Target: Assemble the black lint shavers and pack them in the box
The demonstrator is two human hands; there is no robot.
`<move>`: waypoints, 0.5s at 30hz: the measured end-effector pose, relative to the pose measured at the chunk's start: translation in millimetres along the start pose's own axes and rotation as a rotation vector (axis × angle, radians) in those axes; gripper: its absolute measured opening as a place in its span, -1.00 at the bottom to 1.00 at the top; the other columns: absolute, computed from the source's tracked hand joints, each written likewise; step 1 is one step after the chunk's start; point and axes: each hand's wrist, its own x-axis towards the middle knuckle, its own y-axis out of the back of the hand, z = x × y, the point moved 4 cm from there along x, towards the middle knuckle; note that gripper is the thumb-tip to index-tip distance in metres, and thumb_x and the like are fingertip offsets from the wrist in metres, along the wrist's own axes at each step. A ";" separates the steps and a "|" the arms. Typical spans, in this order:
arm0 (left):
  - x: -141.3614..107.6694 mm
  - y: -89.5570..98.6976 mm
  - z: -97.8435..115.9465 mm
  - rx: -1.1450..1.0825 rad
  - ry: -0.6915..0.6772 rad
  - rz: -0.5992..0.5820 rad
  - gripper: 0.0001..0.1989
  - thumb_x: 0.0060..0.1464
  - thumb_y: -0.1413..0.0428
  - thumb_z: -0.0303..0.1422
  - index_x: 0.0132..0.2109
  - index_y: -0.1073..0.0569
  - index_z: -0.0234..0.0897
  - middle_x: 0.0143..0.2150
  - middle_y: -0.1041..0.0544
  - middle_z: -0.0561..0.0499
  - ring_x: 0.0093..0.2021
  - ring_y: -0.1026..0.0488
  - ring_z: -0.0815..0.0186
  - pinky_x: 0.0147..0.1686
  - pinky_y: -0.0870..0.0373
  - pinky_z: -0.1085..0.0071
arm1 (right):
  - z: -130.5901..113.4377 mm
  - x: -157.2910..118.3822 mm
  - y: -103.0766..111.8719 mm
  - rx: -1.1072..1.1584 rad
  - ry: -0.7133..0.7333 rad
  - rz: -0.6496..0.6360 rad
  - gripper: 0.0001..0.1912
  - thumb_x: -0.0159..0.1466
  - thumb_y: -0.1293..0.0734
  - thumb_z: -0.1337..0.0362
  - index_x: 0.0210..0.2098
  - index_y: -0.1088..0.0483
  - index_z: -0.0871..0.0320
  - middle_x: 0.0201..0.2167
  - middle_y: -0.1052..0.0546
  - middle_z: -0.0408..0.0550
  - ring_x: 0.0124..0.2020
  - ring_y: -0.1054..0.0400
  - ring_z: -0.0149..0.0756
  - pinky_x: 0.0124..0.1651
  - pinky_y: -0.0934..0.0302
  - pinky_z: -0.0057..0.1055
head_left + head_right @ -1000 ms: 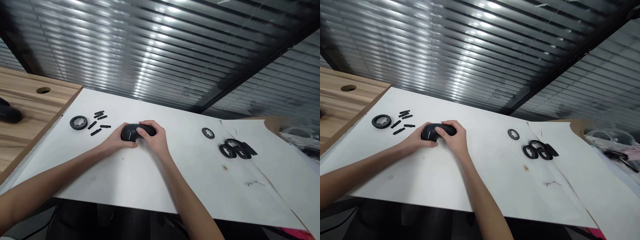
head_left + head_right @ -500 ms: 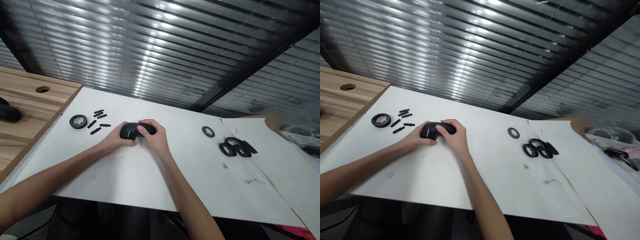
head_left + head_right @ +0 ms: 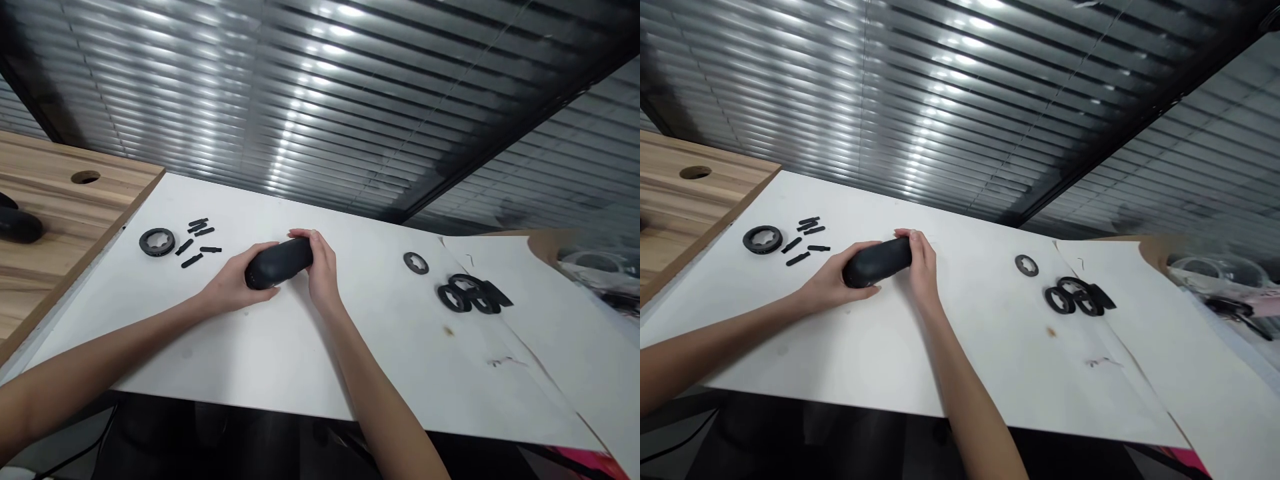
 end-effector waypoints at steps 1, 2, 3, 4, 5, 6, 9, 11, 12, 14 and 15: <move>-0.9 -0.6 -0.2 0.081 -0.078 -0.001 -0.33 0.08 -0.33 -0.40 0.32 -0.36 -0.15 0.22 -0.55 -0.15 0.15 -0.54 0.05 0.13 -0.46 0.14 | 0.1 -0.6 -0.2 0.017 -0.005 0.016 -0.49 0.44 -0.24 -0.23 -0.18 -0.59 0.03 -0.08 -0.63 -0.04 0.03 -0.49 -0.07 0.08 -0.37 -0.19; -2.1 -1.5 -1.2 0.163 -0.148 -0.008 -0.31 0.08 -0.29 -0.45 0.35 -0.34 -0.14 0.23 -0.55 -0.16 0.15 -0.54 0.05 0.13 -0.47 0.13 | 0.6 -1.4 -0.3 0.023 -0.010 0.042 -0.45 0.44 -0.22 -0.26 -0.23 -0.58 0.04 -0.14 -0.63 -0.03 -0.03 -0.50 -0.08 0.05 -0.37 -0.19; -3.5 -3.1 -2.8 0.244 -0.208 -0.026 -0.29 0.09 -0.25 -0.49 0.37 -0.32 -0.14 0.22 -0.55 -0.16 0.15 -0.54 0.04 0.11 -0.49 0.14 | 1.4 -2.4 -0.1 0.018 -0.017 0.080 -0.40 0.43 -0.20 -0.30 -0.30 -0.57 0.04 -0.22 -0.62 -0.03 -0.10 -0.51 -0.09 0.01 -0.37 -0.19; -5.2 -5.3 -4.4 0.325 -0.262 -0.053 -0.26 0.09 -0.22 -0.51 0.40 -0.29 -0.13 0.21 -0.55 -0.17 0.14 -0.54 0.04 0.08 -0.51 0.14 | 2.5 -3.6 0.5 0.006 -0.024 0.127 -0.35 0.42 -0.17 -0.34 -0.38 -0.53 0.05 -0.30 -0.60 -0.04 -0.19 -0.50 -0.11 -0.04 -0.37 -0.20; -7.1 -7.9 -5.8 0.406 -0.314 -0.082 -0.25 0.11 -0.20 -0.52 0.42 -0.26 -0.12 0.20 -0.56 -0.17 0.12 -0.54 0.03 0.05 -0.53 0.13 | 4.0 -5.1 1.1 -0.007 -0.035 0.175 -0.31 0.42 -0.15 -0.37 -0.45 -0.49 0.05 -0.38 -0.56 -0.05 -0.27 -0.47 -0.14 -0.09 -0.37 -0.20; -9.2 -10.6 -6.6 0.483 -0.366 -0.106 -0.25 0.14 -0.19 -0.52 0.45 -0.23 -0.11 0.18 -0.56 -0.18 0.10 -0.55 0.02 0.02 -0.54 0.13 | 5.8 -6.6 1.5 -0.018 -0.049 0.217 -0.29 0.41 -0.15 -0.38 -0.50 -0.46 0.05 -0.46 -0.52 -0.06 -0.34 -0.44 -0.16 -0.14 -0.36 -0.21; -15.0 -16.7 -3.8 0.651 -0.526 -0.101 -0.28 0.28 -0.13 -0.45 0.51 -0.12 -0.11 0.16 -0.55 -0.20 0.03 -0.56 0.03 -0.02 -0.56 0.12 | 10.1 -9.8 1.8 -0.003 -0.073 0.275 -0.34 0.37 -0.27 -0.34 -0.57 -0.42 0.04 -0.55 -0.45 -0.09 -0.44 -0.36 -0.19 -0.24 -0.32 -0.22; -17.6 -18.8 -0.4 0.696 -0.600 -0.076 -0.29 0.35 -0.09 -0.42 0.54 -0.06 -0.12 0.13 -0.55 -0.21 0.00 -0.56 0.04 -0.04 -0.56 0.14 | 10.2 -10.4 2.6 0.028 -0.056 0.284 -0.39 0.34 -0.35 -0.28 -0.60 -0.44 0.04 -0.56 -0.46 -0.10 -0.47 -0.35 -0.21 -0.27 -0.31 -0.22; -18.3 -19.3 1.0 0.705 -0.622 -0.070 -0.30 0.36 -0.07 -0.41 0.54 -0.05 -0.13 0.12 -0.55 -0.21 -0.01 -0.56 0.04 -0.06 -0.55 0.15 | 9.7 -10.3 3.4 0.040 -0.044 0.288 -0.40 0.33 -0.37 -0.26 -0.61 -0.44 0.04 -0.57 -0.47 -0.10 -0.48 -0.35 -0.21 -0.28 -0.31 -0.22; -18.7 -19.4 2.4 0.710 -0.629 -0.070 -0.33 0.37 -0.06 -0.40 0.53 -0.07 -0.15 0.08 -0.56 -0.21 -0.04 -0.56 0.05 -0.09 -0.55 0.16 | 9.0 -9.6 5.2 0.061 -0.043 0.291 -0.41 0.33 -0.36 -0.23 -0.63 -0.45 0.04 -0.60 -0.47 -0.09 -0.50 -0.36 -0.20 -0.31 -0.31 -0.22; -18.6 -19.1 2.4 0.714 -0.620 -0.075 -0.35 0.37 -0.05 -0.39 0.52 -0.09 -0.16 0.06 -0.56 -0.20 -0.05 -0.56 0.06 -0.10 -0.54 0.17 | 9.0 -9.2 6.1 0.065 -0.051 0.291 -0.40 0.34 -0.36 -0.21 -0.65 -0.45 0.04 -0.62 -0.46 -0.08 -0.52 -0.36 -0.20 -0.32 -0.31 -0.22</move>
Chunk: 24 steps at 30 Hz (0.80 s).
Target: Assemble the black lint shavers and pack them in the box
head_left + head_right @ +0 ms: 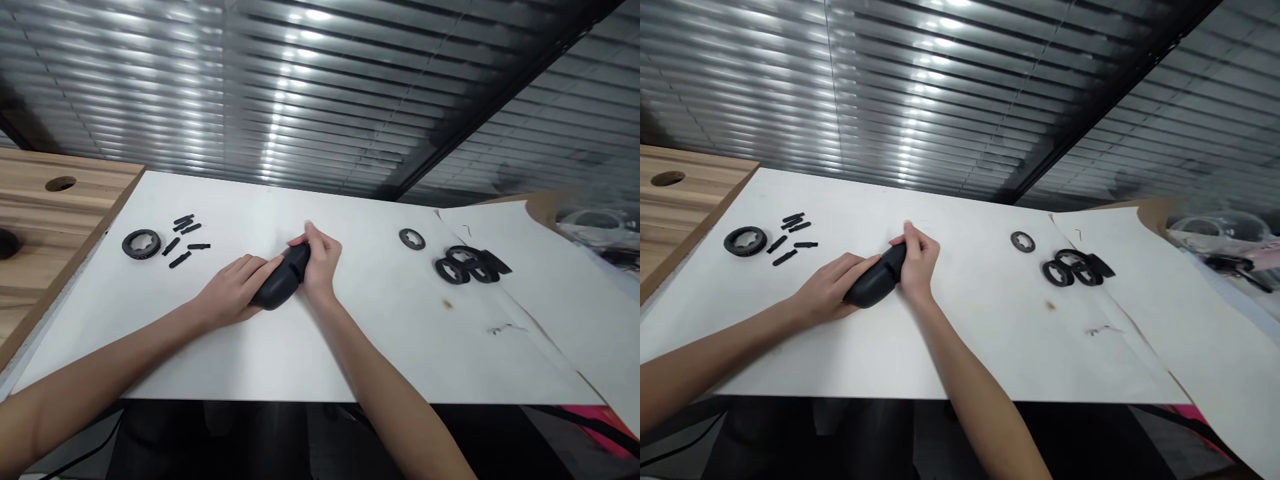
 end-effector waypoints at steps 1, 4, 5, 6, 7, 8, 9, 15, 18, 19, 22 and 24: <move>-0.1 0.1 -0.5 0.001 0.011 -0.010 -0.37 0.37 -0.05 -0.38 0.50 -0.12 -0.16 0.05 -0.56 -0.20 -0.06 -0.56 0.06 -0.10 -0.54 0.18 | -0.1 0.6 0.7 -0.001 -0.005 0.002 -0.40 0.35 -0.35 -0.20 -0.66 -0.46 0.04 -0.64 -0.45 -0.08 -0.54 -0.36 -0.21 -0.33 -0.31 -0.22; -0.5 0.5 -1.8 -0.005 0.038 -0.028 -0.41 0.35 -0.05 -0.39 0.46 -0.19 -0.18 0.03 -0.56 -0.19 -0.07 -0.56 0.08 -0.11 -0.53 0.19 | -0.9 2.0 1.3 -0.013 0.011 0.002 -0.40 0.36 -0.34 -0.15 -0.68 -0.48 0.05 -0.68 -0.45 -0.08 -0.56 -0.35 -0.23 -0.31 -0.31 -0.22; -0.4 1.0 -2.1 -0.012 0.044 -0.026 -0.42 0.34 -0.05 -0.39 0.45 -0.21 -0.18 0.02 -0.56 -0.18 -0.08 -0.56 0.09 -0.11 -0.53 0.20 | -1.2 2.3 0.8 -0.010 0.016 -0.006 -0.41 0.36 -0.34 -0.13 -0.69 -0.48 0.05 -0.68 -0.46 -0.08 -0.56 -0.36 -0.23 -0.31 -0.32 -0.22; -0.1 1.6 -2.4 -0.024 0.052 -0.022 -0.42 0.33 -0.06 -0.40 0.45 -0.22 -0.18 0.01 -0.57 -0.17 -0.08 -0.56 0.09 -0.12 -0.52 0.20 | -1.2 2.6 0.0 0.001 0.013 -0.018 -0.42 0.35 -0.35 -0.11 -0.69 -0.48 0.05 -0.67 -0.46 -0.08 -0.56 -0.36 -0.23 -0.31 -0.32 -0.22; 0.3 2.3 -3.0 -0.042 0.065 -0.019 -0.42 0.32 -0.07 -0.40 0.44 -0.24 -0.17 0.01 -0.57 -0.17 -0.09 -0.55 0.10 -0.12 -0.52 0.21 | -1.1 2.9 -1.0 0.018 0.002 -0.032 -0.44 0.34 -0.36 -0.09 -0.68 -0.48 0.06 -0.67 -0.47 -0.07 -0.56 -0.37 -0.23 -0.31 -0.32 -0.23; 1.0 3.1 -4.0 -0.068 0.087 -0.022 -0.41 0.31 -0.09 -0.41 0.43 -0.25 -0.15 0.01 -0.57 -0.16 -0.08 -0.55 0.10 -0.13 -0.52 0.22 | -0.8 3.6 -2.0 0.039 -0.018 -0.048 -0.46 0.33 -0.37 -0.08 -0.68 -0.48 0.06 -0.66 -0.48 -0.07 -0.56 -0.38 -0.22 -0.32 -0.33 -0.23; 1.8 3.9 -5.5 -0.105 0.121 -0.029 -0.40 0.29 -0.10 -0.42 0.43 -0.27 -0.13 0.03 -0.58 -0.15 -0.05 -0.55 0.10 -0.11 -0.51 0.22 | -0.4 4.6 -2.6 0.065 -0.044 -0.061 -0.48 0.32 -0.37 -0.07 -0.67 -0.48 0.06 -0.65 -0.49 -0.06 -0.55 -0.40 -0.21 -0.32 -0.35 -0.23; 8.0 9.9 -15.9 -0.421 0.341 -0.063 -0.31 0.05 -0.18 -0.56 0.32 -0.39 -0.10 0.15 -0.59 -0.11 0.13 -0.53 0.07 0.10 -0.47 0.15 | 7.8 25.7 11.9 0.275 -0.130 0.017 -0.47 0.22 -0.39 -0.15 -0.69 -0.29 0.03 -0.67 -0.39 -0.10 -0.34 -0.60 -0.05 -0.17 -0.51 -0.21; 10.5 11.3 -17.7 -0.516 0.388 -0.059 -0.31 -0.03 -0.19 -0.58 0.28 -0.41 -0.14 0.19 -0.59 -0.12 0.14 -0.55 0.06 0.12 -0.46 0.15 | 16.3 38.2 22.4 0.349 -0.146 0.017 -0.43 0.17 -0.40 -0.23 -0.65 -0.19 0.02 -0.67 -0.27 -0.16 -0.26 -0.62 -0.02 -0.16 -0.54 -0.21; 10.9 11.4 -18.0 -0.529 0.400 -0.054 -0.32 -0.03 -0.19 -0.57 0.27 -0.42 -0.14 0.20 -0.59 -0.13 0.16 -0.54 0.04 0.14 -0.46 0.14 | 18.0 40.2 23.5 0.357 -0.147 0.000 -0.43 0.17 -0.40 -0.25 -0.63 -0.18 0.02 -0.67 -0.26 -0.16 -0.24 -0.63 -0.01 -0.16 -0.55 -0.21; 10.7 11.1 -17.7 -0.510 0.407 -0.043 -0.32 -0.03 -0.20 -0.57 0.27 -0.42 -0.15 0.22 -0.58 -0.14 0.19 -0.53 0.02 0.16 -0.45 0.13 | 16.7 36.8 17.7 0.360 -0.140 -0.060 -0.42 0.21 -0.37 -0.27 -0.62 -0.22 0.03 -0.64 -0.28 -0.13 -0.21 -0.64 0.02 -0.14 -0.56 -0.18; 9.5 10.9 -16.7 -0.450 0.373 -0.029 -0.31 -0.01 -0.19 -0.58 0.29 -0.41 -0.13 0.21 -0.58 -0.12 0.16 -0.54 0.04 0.14 -0.46 0.14 | 12.1 29.0 8.1 0.339 -0.149 -0.102 -0.41 0.25 -0.36 -0.28 -0.61 -0.29 0.05 -0.60 -0.35 -0.11 -0.23 -0.64 0.02 -0.19 -0.56 -0.19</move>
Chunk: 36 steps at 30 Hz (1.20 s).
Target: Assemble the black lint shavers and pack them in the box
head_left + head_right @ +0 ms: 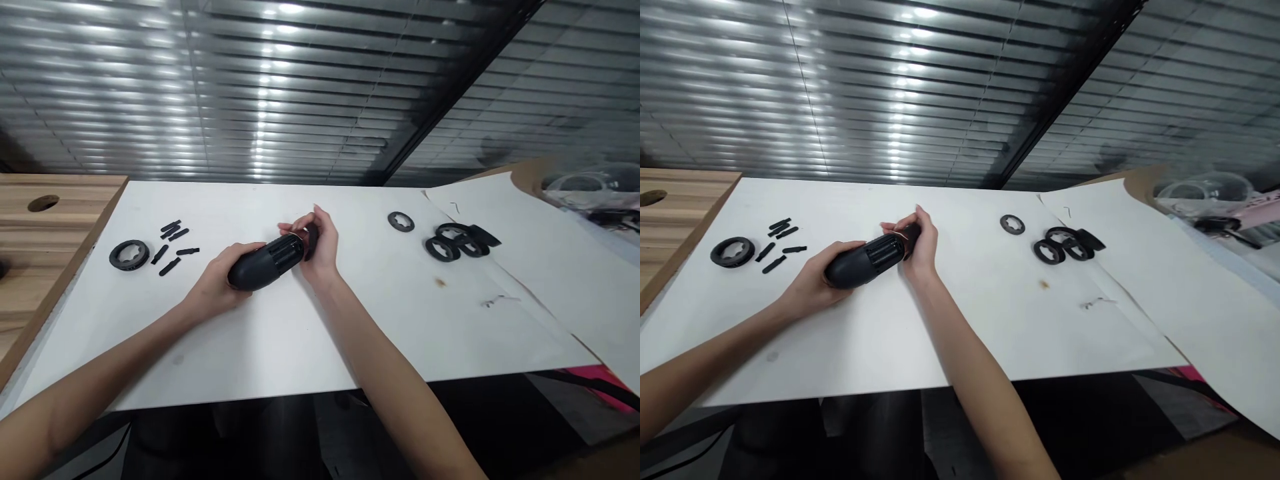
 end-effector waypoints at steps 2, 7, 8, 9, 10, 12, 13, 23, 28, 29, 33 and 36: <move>-2.4 -0.4 0.4 0.081 -0.065 0.028 -0.30 0.05 -0.18 -0.59 0.33 -0.39 -0.09 0.18 -0.58 -0.11 0.12 -0.54 0.08 0.12 -0.47 0.15 | -1.0 -7.4 -10.1 -0.032 -0.014 -0.012 -0.41 0.25 -0.41 -0.28 -0.57 -0.38 0.08 -0.53 -0.45 -0.07 -0.31 -0.64 -0.01 -0.29 -0.53 -0.23; -8.3 -3.7 -0.9 0.255 -0.175 0.033 -0.20 0.11 -0.17 -0.61 0.44 -0.30 -0.01 0.16 -0.53 -0.11 0.11 -0.50 0.07 0.11 -0.49 0.14 | -8.0 -13.1 -14.7 -0.155 0.046 -0.007 -0.42 0.24 -0.46 -0.28 -0.51 -0.50 0.12 -0.37 -0.62 0.01 -0.41 -0.61 -0.12 -0.33 -0.52 -0.28; -8.9 -4.5 -1.1 0.274 -0.183 0.025 -0.19 0.11 -0.17 -0.62 0.46 -0.28 0.00 0.17 -0.52 -0.11 0.11 -0.50 0.07 0.10 -0.49 0.14 | -8.8 -12.3 -13.6 -0.172 0.054 -0.014 -0.42 0.24 -0.46 -0.28 -0.51 -0.51 0.12 -0.36 -0.63 0.01 -0.40 -0.61 -0.13 -0.32 -0.53 -0.27; -9.4 -5.1 -1.1 0.288 -0.192 0.020 -0.17 0.12 -0.17 -0.62 0.47 -0.26 0.00 0.16 -0.51 -0.11 0.11 -0.50 0.08 0.10 -0.50 0.14 | -9.1 -11.5 -12.5 -0.179 0.056 -0.021 -0.43 0.24 -0.47 -0.28 -0.50 -0.52 0.12 -0.36 -0.63 0.01 -0.40 -0.61 -0.13 -0.30 -0.54 -0.26; -9.8 -5.6 -1.0 0.299 -0.201 0.017 -0.16 0.12 -0.16 -0.63 0.48 -0.25 0.01 0.16 -0.51 -0.11 0.11 -0.50 0.08 0.10 -0.50 0.15 | -9.1 -10.6 -11.5 -0.178 0.054 -0.030 -0.43 0.24 -0.47 -0.27 -0.51 -0.53 0.12 -0.37 -0.64 0.01 -0.40 -0.61 -0.13 -0.29 -0.55 -0.26; -10.3 -6.5 -0.5 0.316 -0.219 0.017 -0.14 0.12 -0.15 -0.64 0.50 -0.21 0.02 0.17 -0.50 -0.11 0.12 -0.49 0.08 0.09 -0.51 0.16 | -8.4 -9.2 -10.5 -0.164 0.048 -0.052 -0.44 0.24 -0.49 -0.25 -0.50 -0.54 0.13 -0.38 -0.64 0.02 -0.40 -0.61 -0.13 -0.28 -0.55 -0.24; -10.6 -6.9 -0.4 0.324 -0.227 0.020 -0.13 0.12 -0.14 -0.64 0.50 -0.20 0.02 0.16 -0.49 -0.11 0.12 -0.48 0.08 0.08 -0.51 0.16 | -8.2 -8.8 -10.3 -0.155 0.048 -0.062 -0.46 0.24 -0.50 -0.23 -0.50 -0.54 0.13 -0.38 -0.65 0.02 -0.40 -0.61 -0.13 -0.27 -0.56 -0.24; -12.4 -10.0 8.3 0.484 -0.356 0.099 -0.13 0.11 -0.05 -0.65 0.51 -0.14 -0.06 0.07 -0.54 -0.12 0.00 -0.49 0.10 -0.12 -0.56 0.24 | -14.4 -10.7 -11.9 -0.080 0.072 -0.137 -0.64 0.17 -0.49 0.20 -0.03 -0.58 0.04 -0.31 -0.70 -0.14 -0.32 -0.66 -0.16 -0.13 -0.59 -0.23; -12.8 -11.0 10.2 0.532 -0.373 0.131 -0.17 0.09 -0.04 -0.67 0.48 -0.19 -0.12 0.07 -0.56 -0.13 -0.03 -0.50 0.11 -0.16 -0.55 0.26 | -14.2 -8.8 -9.3 -0.095 0.094 -0.137 -0.67 0.18 -0.40 0.26 -0.05 -0.57 0.06 -0.29 -0.70 -0.12 -0.29 -0.66 -0.16 -0.09 -0.58 -0.20; -12.8 -11.0 10.0 0.538 -0.372 0.134 -0.18 0.10 -0.05 -0.67 0.47 -0.20 -0.13 0.07 -0.56 -0.13 -0.03 -0.50 0.11 -0.17 -0.55 0.26 | -14.3 -8.4 -8.8 -0.099 0.101 -0.141 -0.68 0.18 -0.40 0.25 -0.05 -0.57 0.06 -0.29 -0.70 -0.12 -0.28 -0.66 -0.15 -0.07 -0.58 -0.19; -12.8 -10.6 8.5 0.568 -0.371 0.142 -0.21 0.10 -0.07 -0.65 0.45 -0.21 -0.17 0.06 -0.56 -0.14 -0.04 -0.50 0.10 -0.15 -0.56 0.25 | -10.9 -10.7 -12.5 -0.106 0.101 -0.195 -0.67 0.24 -0.46 0.13 -0.02 -0.56 0.04 -0.21 -0.70 -0.09 -0.19 -0.65 -0.12 0.01 -0.54 -0.16; -12.3 -10.1 7.7 0.606 -0.375 0.145 -0.21 0.10 -0.08 -0.62 0.46 -0.18 -0.20 0.02 -0.55 -0.16 -0.07 -0.50 0.09 -0.21 -0.55 0.25 | -1.1 -16.8 -21.6 -0.168 0.077 -0.286 -0.66 0.30 -0.46 -0.06 -0.11 -0.59 0.06 -0.15 -0.69 -0.04 -0.18 -0.64 -0.11 0.00 -0.50 -0.18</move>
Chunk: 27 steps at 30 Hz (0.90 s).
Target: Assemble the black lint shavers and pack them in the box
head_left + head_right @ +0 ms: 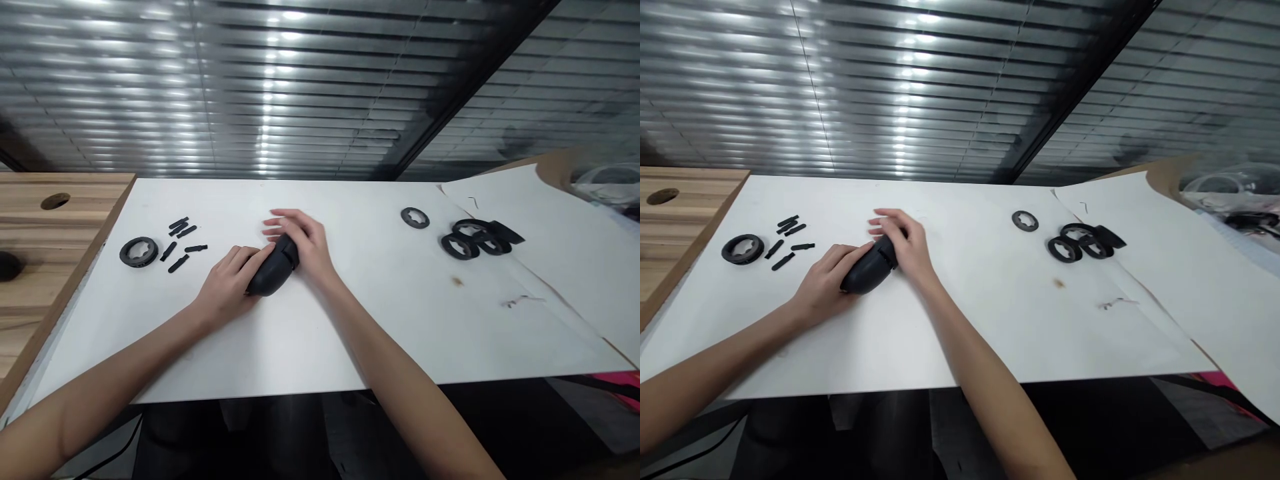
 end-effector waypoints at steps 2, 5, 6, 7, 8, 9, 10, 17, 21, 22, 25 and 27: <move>0.4 -0.4 0.4 0.025 -0.017 -0.010 -0.21 0.11 -0.08 -0.60 0.47 -0.15 -0.23 -0.01 -0.54 -0.15 -0.11 -0.49 0.09 -0.26 -0.54 0.27 | 6.7 -2.8 -5.8 -0.046 -0.016 -0.017 -0.58 0.33 -0.43 -0.16 -0.24 -0.60 0.09 -0.18 -0.67 -0.02 -0.23 -0.62 -0.12 -0.04 -0.47 -0.22; 0.4 -0.9 3.0 0.044 -0.057 -0.022 -0.23 0.13 -0.06 -0.57 0.47 -0.13 -0.29 -0.08 -0.53 -0.14 -0.17 -0.46 0.11 -0.31 -0.53 0.29 | 14.0 -6.5 -8.2 -0.090 -0.027 0.030 -0.42 0.37 -0.35 -0.28 -0.41 -0.56 0.10 -0.38 -0.61 -0.05 -0.33 -0.54 -0.18 -0.12 -0.40 -0.26; 0.2 -0.9 3.8 0.049 -0.064 -0.024 -0.24 0.14 -0.05 -0.57 0.47 -0.13 -0.31 -0.10 -0.52 -0.14 -0.19 -0.46 0.12 -0.31 -0.52 0.29 | 14.7 -7.9 -8.4 -0.111 -0.021 0.048 -0.38 0.39 -0.31 -0.31 -0.45 -0.53 0.09 -0.44 -0.57 -0.06 -0.36 -0.50 -0.21 -0.14 -0.38 -0.27; -0.1 -0.8 4.5 0.056 -0.067 -0.024 -0.24 0.14 -0.04 -0.57 0.48 -0.12 -0.31 -0.11 -0.52 -0.13 -0.21 -0.45 0.12 -0.33 -0.51 0.29 | 14.4 -9.3 -8.7 -0.137 -0.010 0.066 -0.34 0.41 -0.26 -0.33 -0.49 -0.50 0.09 -0.47 -0.54 -0.08 -0.38 -0.47 -0.22 -0.15 -0.36 -0.28; -0.5 -0.6 4.8 0.063 -0.064 -0.024 -0.24 0.13 -0.03 -0.57 0.48 -0.12 -0.32 -0.12 -0.52 -0.13 -0.22 -0.45 0.13 -0.34 -0.50 0.30 | 13.5 -10.8 -9.4 -0.161 0.001 0.080 -0.32 0.43 -0.23 -0.34 -0.50 -0.47 0.08 -0.49 -0.53 -0.09 -0.38 -0.45 -0.23 -0.16 -0.34 -0.28; -0.8 -0.6 5.1 0.068 -0.060 -0.026 -0.24 0.14 -0.02 -0.57 0.48 -0.11 -0.31 -0.13 -0.52 -0.13 -0.23 -0.45 0.13 -0.34 -0.49 0.30 | 12.4 -12.4 -10.4 -0.174 0.010 0.094 -0.31 0.44 -0.20 -0.34 -0.51 -0.45 0.07 -0.49 -0.53 -0.09 -0.39 -0.44 -0.24 -0.17 -0.33 -0.28; -1.0 -0.5 5.3 0.071 -0.057 -0.029 -0.24 0.15 -0.02 -0.57 0.48 -0.11 -0.31 -0.13 -0.52 -0.13 -0.23 -0.45 0.13 -0.34 -0.49 0.29 | 11.2 -13.8 -11.5 -0.177 0.014 0.110 -0.31 0.44 -0.20 -0.34 -0.51 -0.44 0.07 -0.49 -0.53 -0.09 -0.39 -0.43 -0.24 -0.17 -0.33 -0.28; 2.2 -0.2 7.3 0.096 -0.079 0.023 -0.30 0.18 -0.01 -0.61 0.46 -0.16 -0.32 -0.12 -0.55 -0.14 -0.21 -0.47 0.13 -0.33 -0.49 0.29 | 13.7 -12.6 -13.3 -0.048 -0.025 0.230 -0.49 0.43 -0.31 -0.13 -0.51 -0.44 0.07 -0.49 -0.52 -0.10 -0.40 -0.43 -0.23 -0.21 -0.36 -0.29; 3.7 1.0 8.1 0.113 -0.072 0.055 -0.29 0.18 -0.01 -0.64 0.46 -0.18 -0.30 -0.11 -0.55 -0.13 -0.18 -0.46 0.14 -0.33 -0.48 0.32 | 13.8 -7.2 -7.4 -0.045 0.050 0.263 -0.57 0.43 -0.31 -0.08 -0.43 -0.46 0.06 -0.32 -0.60 -0.07 -0.29 -0.49 -0.20 -0.17 -0.38 -0.27; 3.7 1.3 8.1 0.114 -0.066 0.060 -0.28 0.18 -0.01 -0.64 0.47 -0.17 -0.29 -0.10 -0.55 -0.13 -0.18 -0.46 0.14 -0.33 -0.48 0.32 | 13.2 -6.4 -5.8 -0.035 0.067 0.261 -0.59 0.43 -0.30 -0.07 -0.40 -0.47 0.05 -0.30 -0.61 -0.07 -0.28 -0.50 -0.20 -0.17 -0.38 -0.27; 3.3 1.1 7.3 0.106 -0.051 0.063 -0.23 0.18 -0.02 -0.64 0.50 -0.13 -0.24 -0.10 -0.54 -0.11 -0.18 -0.45 0.15 -0.32 -0.48 0.32 | 10.9 -5.2 -4.8 -0.030 0.087 0.175 -0.65 0.44 -0.30 -0.05 -0.28 -0.53 0.05 -0.34 -0.61 -0.08 -0.32 -0.49 -0.20 -0.20 -0.36 -0.26; 2.8 0.1 6.4 0.093 -0.043 0.060 -0.21 0.19 -0.03 -0.63 0.52 -0.10 -0.22 -0.09 -0.55 -0.12 -0.18 -0.46 0.14 -0.31 -0.48 0.31 | 9.4 -5.8 -5.7 -0.047 0.082 0.113 -0.66 0.44 -0.30 -0.05 -0.20 -0.56 0.05 -0.38 -0.61 -0.09 -0.37 -0.47 -0.21 -0.22 -0.35 -0.26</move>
